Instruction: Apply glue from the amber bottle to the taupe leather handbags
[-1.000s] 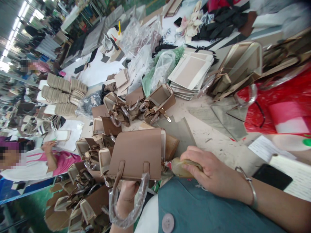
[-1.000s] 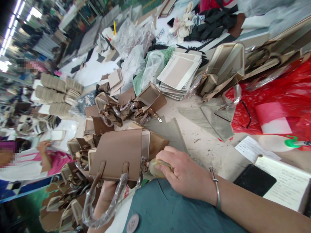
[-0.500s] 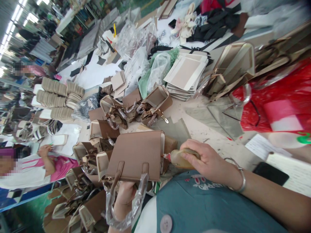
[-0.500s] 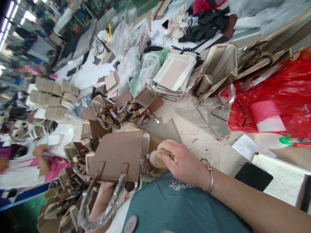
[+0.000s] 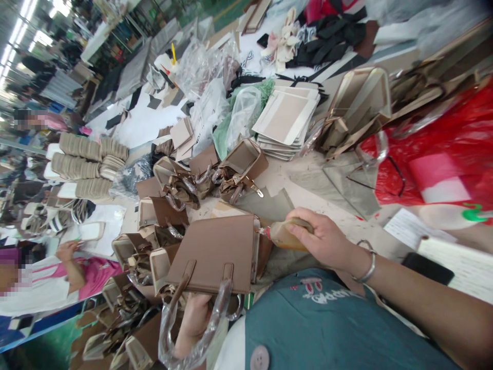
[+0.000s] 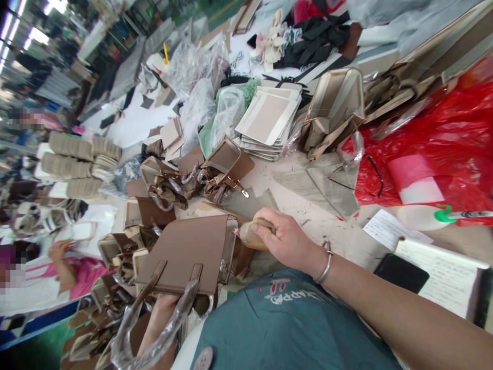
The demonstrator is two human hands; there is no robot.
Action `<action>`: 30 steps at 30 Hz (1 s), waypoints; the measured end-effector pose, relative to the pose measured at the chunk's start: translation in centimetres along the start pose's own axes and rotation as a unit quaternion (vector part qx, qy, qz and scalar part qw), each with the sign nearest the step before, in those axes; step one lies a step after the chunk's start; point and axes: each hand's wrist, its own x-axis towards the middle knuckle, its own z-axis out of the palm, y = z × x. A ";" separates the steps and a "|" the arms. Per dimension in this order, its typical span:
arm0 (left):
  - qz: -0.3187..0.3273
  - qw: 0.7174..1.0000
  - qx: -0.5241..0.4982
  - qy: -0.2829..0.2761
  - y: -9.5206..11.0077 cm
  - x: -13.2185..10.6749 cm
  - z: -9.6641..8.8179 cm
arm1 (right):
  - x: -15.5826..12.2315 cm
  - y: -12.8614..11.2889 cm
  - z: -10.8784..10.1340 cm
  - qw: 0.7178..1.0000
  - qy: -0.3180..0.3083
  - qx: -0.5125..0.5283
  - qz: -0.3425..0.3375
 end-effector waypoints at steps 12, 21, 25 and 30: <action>-0.022 0.998 0.051 0.034 1.7 0.6 0.6 | -2.0 1.2 0.6 0.991 -0.054 0.082 0.089; -0.088 0.994 0.015 0.061 2.5 1.2 1.3 | -0.6 3.5 0.8 0.995 0.015 0.031 0.093; -0.062 0.996 0.053 0.036 2.7 1.3 1.2 | -0.1 4.5 1.0 0.993 0.032 0.037 0.107; -0.123 0.991 0.001 0.059 3.8 1.9 1.5 | -1.2 4.8 1.8 0.987 -0.021 0.090 0.129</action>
